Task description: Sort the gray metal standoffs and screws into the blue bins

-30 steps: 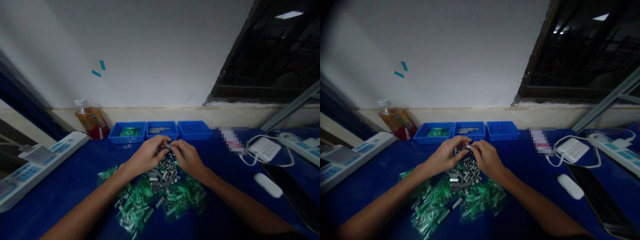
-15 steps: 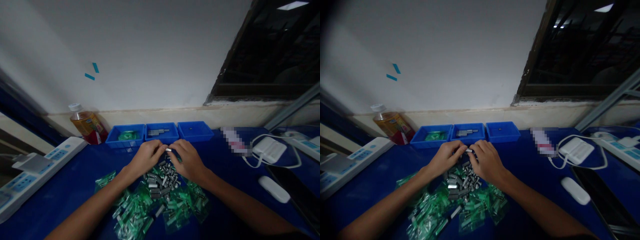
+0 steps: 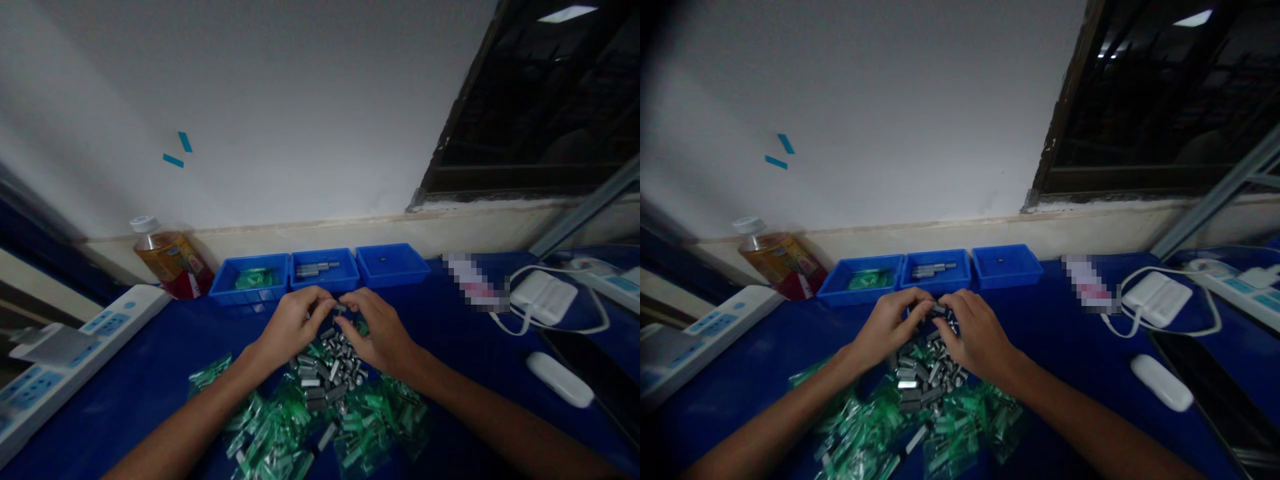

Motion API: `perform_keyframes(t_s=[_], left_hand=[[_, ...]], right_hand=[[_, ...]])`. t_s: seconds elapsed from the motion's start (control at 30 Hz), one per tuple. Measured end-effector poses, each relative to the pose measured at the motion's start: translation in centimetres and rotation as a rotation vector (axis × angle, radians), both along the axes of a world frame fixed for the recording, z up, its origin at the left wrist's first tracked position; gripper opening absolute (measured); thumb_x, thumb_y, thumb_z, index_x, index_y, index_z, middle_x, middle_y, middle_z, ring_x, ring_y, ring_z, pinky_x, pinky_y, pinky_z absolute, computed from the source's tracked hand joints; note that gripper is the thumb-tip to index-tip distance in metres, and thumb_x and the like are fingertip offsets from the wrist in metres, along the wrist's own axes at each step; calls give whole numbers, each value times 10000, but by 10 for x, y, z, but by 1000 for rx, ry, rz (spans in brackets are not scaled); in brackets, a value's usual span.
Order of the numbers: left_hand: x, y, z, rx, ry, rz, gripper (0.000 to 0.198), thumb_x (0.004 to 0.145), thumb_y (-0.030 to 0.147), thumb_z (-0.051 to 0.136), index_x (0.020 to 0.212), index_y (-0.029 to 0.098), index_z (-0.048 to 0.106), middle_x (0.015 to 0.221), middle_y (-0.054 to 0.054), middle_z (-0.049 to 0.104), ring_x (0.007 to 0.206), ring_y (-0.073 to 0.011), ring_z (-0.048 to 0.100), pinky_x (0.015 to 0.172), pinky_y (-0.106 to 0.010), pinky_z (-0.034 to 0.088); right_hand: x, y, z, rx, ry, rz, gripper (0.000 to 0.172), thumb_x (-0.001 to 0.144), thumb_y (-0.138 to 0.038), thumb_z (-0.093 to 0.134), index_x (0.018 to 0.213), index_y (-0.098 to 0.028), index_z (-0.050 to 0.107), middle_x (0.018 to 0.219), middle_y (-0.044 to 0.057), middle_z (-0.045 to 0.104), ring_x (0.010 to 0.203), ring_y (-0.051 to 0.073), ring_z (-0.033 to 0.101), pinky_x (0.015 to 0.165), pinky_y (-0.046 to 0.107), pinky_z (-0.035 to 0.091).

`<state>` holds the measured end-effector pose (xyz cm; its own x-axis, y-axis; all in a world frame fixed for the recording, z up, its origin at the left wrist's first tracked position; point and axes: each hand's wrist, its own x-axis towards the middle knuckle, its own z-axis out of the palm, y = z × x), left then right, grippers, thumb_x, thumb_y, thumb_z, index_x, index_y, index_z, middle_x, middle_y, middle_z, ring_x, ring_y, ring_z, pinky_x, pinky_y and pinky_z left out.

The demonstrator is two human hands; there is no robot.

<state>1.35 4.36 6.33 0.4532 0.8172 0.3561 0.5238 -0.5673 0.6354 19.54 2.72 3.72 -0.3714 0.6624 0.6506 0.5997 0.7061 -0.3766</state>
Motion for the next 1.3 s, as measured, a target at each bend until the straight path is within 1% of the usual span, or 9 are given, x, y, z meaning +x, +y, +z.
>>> perform_keyframes(t_s=[0.2,0.37,0.47,0.57,0.67,0.83,0.9,1.0,1.3], left_hand=[[0,1,0,-43,173,-19,383,955,360,341,741,152,581,698,-17,611,664,-135,571,618,-246,413],[-13,-3,1,-9,468,-252,251,937,332,407,958,184,608,905,-51,631,836,-178,593,743,-292,452],[-24,-4,4,5,586,-282,191,919,273,440,1023,213,587,965,-54,614,889,-192,586,769,-303,459],[-35,-2,8,46,645,-240,214,908,176,407,1040,214,571,982,-64,599,888,-189,583,774,-298,458],[-42,2,8,86,724,-150,249,873,107,395,1022,204,570,989,-78,595,861,-203,587,739,-307,461],[-40,8,-5,130,785,-78,246,879,158,406,1066,201,560,993,-90,594,862,-234,596,693,-323,470],[-37,9,-11,150,772,-48,250,902,197,390,1096,203,547,985,-83,595,872,-232,600,692,-318,473],[-35,10,-16,155,776,-23,243,918,232,373,1077,210,555,957,-66,600,845,-219,612,671,-304,475],[-39,13,-21,114,742,-21,220,920,260,370,1057,220,537,963,-50,608,841,-226,623,663,-318,488]], right_hand=[[2,4,2,-1,-72,-26,95,887,-163,475,945,-191,544,867,64,610,822,200,550,744,356,437],[7,13,0,-50,-15,-75,137,917,-191,420,890,-186,554,806,57,589,781,194,538,728,341,421],[14,21,-2,-48,-17,-121,143,921,-212,420,896,-179,557,799,58,573,775,197,533,719,331,417],[19,37,4,-34,-62,-145,104,900,-226,473,911,-176,564,809,59,571,803,202,541,736,319,420],[14,64,22,-69,-163,-162,96,882,-204,497,913,-166,580,849,61,584,820,184,557,744,282,423],[-20,115,45,-321,-674,-159,138,824,-192,554,934,-169,634,955,78,644,899,190,590,755,247,418],[-34,128,44,-419,-806,-130,144,776,-181,594,904,-172,660,923,82,673,881,207,615,712,244,431],[-47,136,37,-466,-873,-127,165,739,-135,602,885,-152,679,908,115,689,857,232,641,659,250,447],[-42,138,31,-418,-902,-208,323,782,-266,619,1062,-105,627,1058,199,642,961,298,625,765,321,477]])
